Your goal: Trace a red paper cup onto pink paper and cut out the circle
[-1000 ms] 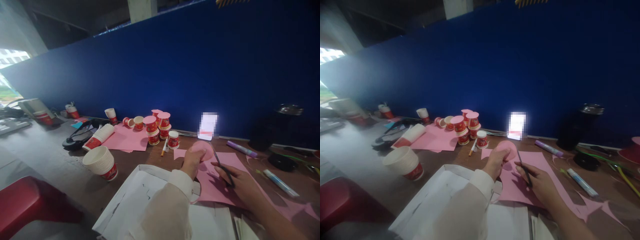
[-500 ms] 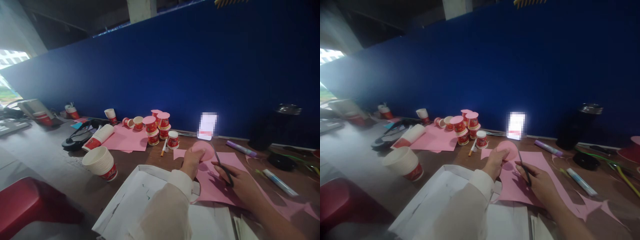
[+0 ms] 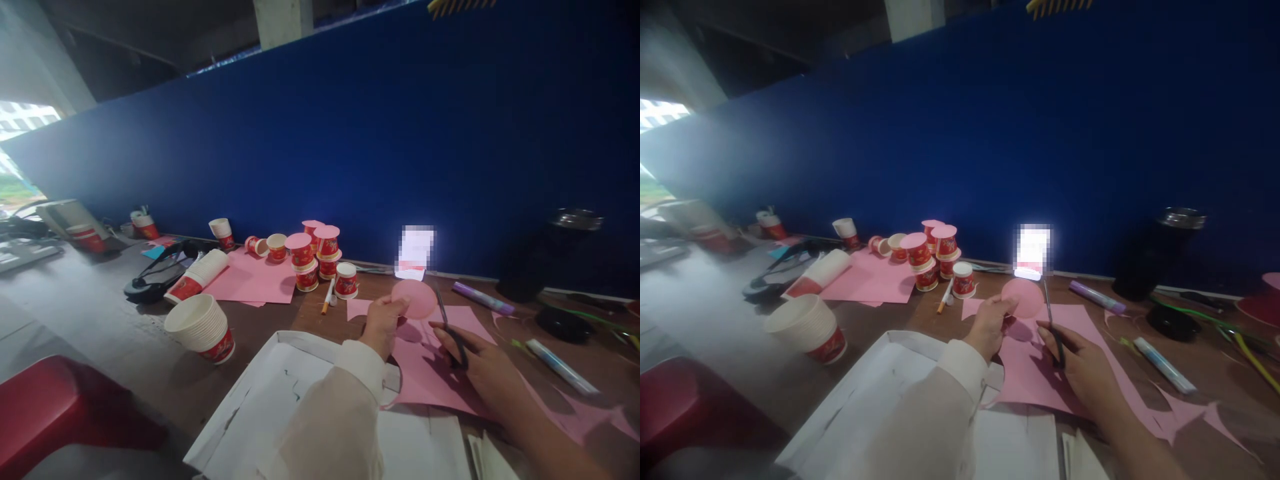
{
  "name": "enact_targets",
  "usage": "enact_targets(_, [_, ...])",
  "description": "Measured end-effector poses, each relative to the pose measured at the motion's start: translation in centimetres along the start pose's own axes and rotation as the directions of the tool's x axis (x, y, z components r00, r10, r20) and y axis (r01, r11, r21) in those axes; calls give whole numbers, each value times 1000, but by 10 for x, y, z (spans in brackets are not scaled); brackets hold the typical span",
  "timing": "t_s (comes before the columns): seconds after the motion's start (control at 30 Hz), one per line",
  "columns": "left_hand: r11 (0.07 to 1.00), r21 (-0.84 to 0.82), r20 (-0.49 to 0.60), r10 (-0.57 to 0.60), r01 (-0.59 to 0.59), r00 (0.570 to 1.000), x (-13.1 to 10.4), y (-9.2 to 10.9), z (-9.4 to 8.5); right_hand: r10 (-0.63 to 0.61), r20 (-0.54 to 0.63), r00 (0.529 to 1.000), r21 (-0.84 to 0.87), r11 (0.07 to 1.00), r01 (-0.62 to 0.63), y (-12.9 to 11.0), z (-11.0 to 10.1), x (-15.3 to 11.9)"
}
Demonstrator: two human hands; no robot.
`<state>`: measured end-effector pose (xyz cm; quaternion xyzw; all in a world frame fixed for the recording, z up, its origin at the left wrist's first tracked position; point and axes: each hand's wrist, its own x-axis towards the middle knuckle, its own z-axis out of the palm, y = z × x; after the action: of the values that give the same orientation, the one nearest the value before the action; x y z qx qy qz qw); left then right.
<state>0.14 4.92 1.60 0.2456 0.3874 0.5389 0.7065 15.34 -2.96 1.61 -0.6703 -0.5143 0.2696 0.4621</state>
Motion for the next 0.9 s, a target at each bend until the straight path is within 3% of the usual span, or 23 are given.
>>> enact_targets(0.47, [999, -47, 64, -1, 4, 998, 2, 1, -3, 134, 63, 989, -121, 985, -126, -7, 0, -1])
enact_targets(0.9, [999, -31, 32, 16, -15, 999, 4, 0, -3, 100, 42, 994, 18, 995, -101, -7, 2, -4])
